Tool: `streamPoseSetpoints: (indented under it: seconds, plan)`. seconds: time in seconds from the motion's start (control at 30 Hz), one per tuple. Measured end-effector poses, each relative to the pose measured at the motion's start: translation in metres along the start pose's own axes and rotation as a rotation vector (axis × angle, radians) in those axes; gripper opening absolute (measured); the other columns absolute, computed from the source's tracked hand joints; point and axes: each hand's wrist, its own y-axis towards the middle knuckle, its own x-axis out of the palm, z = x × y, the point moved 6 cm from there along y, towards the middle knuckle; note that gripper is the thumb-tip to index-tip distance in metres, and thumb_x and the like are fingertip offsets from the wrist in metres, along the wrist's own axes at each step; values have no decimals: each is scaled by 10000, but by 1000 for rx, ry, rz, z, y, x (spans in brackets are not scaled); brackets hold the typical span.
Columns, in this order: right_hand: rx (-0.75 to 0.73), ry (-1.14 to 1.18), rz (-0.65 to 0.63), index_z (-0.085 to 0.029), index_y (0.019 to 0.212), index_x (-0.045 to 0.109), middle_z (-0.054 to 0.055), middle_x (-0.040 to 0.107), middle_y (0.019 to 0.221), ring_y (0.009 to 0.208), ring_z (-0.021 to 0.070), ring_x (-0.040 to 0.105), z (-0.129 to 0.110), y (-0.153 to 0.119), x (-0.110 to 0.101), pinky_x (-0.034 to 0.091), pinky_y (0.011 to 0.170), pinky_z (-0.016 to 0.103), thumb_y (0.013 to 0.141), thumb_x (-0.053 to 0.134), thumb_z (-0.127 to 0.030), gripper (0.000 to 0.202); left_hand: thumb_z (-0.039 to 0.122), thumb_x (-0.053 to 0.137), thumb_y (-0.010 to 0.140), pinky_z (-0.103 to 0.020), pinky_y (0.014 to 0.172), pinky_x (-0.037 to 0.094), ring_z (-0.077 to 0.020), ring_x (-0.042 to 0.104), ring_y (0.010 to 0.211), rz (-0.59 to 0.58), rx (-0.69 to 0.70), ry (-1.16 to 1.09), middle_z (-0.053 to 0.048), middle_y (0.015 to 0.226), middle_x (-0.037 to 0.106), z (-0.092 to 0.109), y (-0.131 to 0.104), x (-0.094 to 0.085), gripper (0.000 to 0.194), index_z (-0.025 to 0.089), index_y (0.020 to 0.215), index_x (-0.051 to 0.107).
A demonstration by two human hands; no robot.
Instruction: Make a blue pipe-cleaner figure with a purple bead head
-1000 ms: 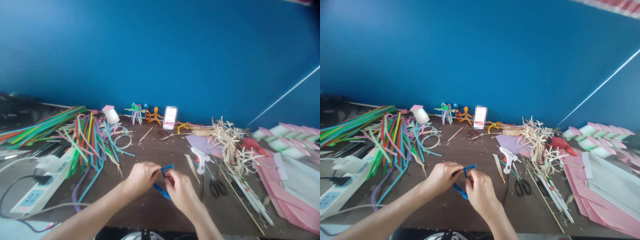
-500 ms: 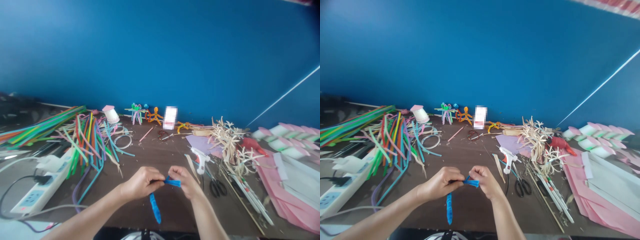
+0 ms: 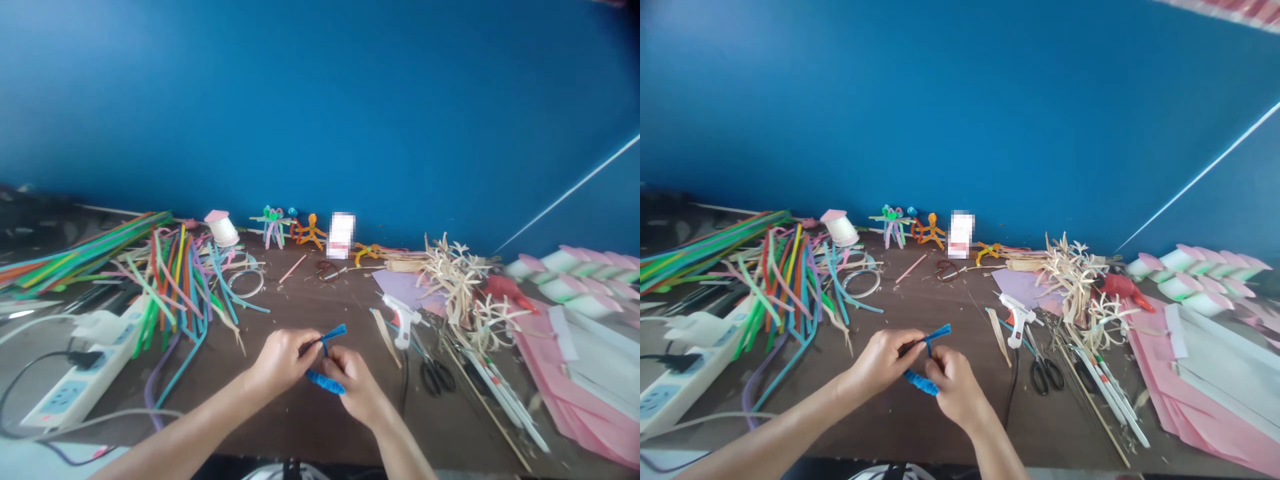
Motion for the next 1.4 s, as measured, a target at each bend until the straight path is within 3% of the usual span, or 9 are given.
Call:
streamPoseSetpoints:
  seconds: [0.27,0.53,0.73,0.83,0.93,1.07,1.17,1.23,1.4]
  plan:
    - [-93,-339,92,-175,617,469,-29,430,540,500,93,375,-20,-8,-9,244,480,204,825,372,-194,230,280,413,819,-167,460,277,-86,457,480,-96,-8,-3,32,514,542,-3,3,3,283,158,660,612]
    - [-143,-453,101,-186,612,456,-26,426,502,455,97,370,-35,-13,-13,209,453,221,847,353,-202,257,229,421,818,-217,624,389,-151,594,693,-10,143,182,-16,728,663,2,1,-1,222,225,845,641]
    - [-209,-627,215,-185,594,506,-9,477,516,477,102,408,-50,-10,-31,226,492,234,805,423,-218,229,239,434,813,-210,587,390,-141,577,654,-115,300,260,-20,697,645,12,-1,1,207,223,879,630]
    - [-133,-474,147,-185,576,529,-32,451,484,459,89,376,-44,-1,-40,227,469,215,751,484,-226,185,253,417,830,-209,568,372,-140,560,639,-185,397,288,-25,678,624,21,-3,-1,218,219,876,626]
    - [-19,-166,-65,-173,543,521,-55,412,462,445,71,338,-30,10,-40,235,446,188,702,515,-220,167,264,404,840,-213,573,364,-139,547,641,-227,500,245,-34,659,605,30,-6,-4,234,218,891,627]
    - [152,389,-193,-158,521,485,-74,369,432,410,52,295,-6,17,-27,228,417,178,630,567,-261,171,264,382,850,-210,565,358,-122,525,603,-209,467,60,-33,605,569,36,-8,-9,272,183,817,639]
    - [251,716,-141,-168,544,464,-80,350,406,377,51,276,10,16,-11,253,405,191,612,597,-313,209,261,397,843,-198,540,354,-104,507,555,-142,297,-117,-18,566,552,31,-5,-10,286,150,750,643]
    - [231,806,-43,-179,567,457,-92,308,398,376,52,248,15,14,-4,265,410,195,630,605,-332,222,263,409,838,-188,528,362,-99,516,553,-80,162,-240,-16,593,580,23,-2,-9,282,135,767,650]
    - [104,608,111,-173,575,442,-68,341,458,423,63,286,10,7,0,255,429,198,738,540,-383,283,265,420,828,-189,554,399,-118,563,601,-1,17,-281,-15,681,651,6,2,-5,271,140,816,660]
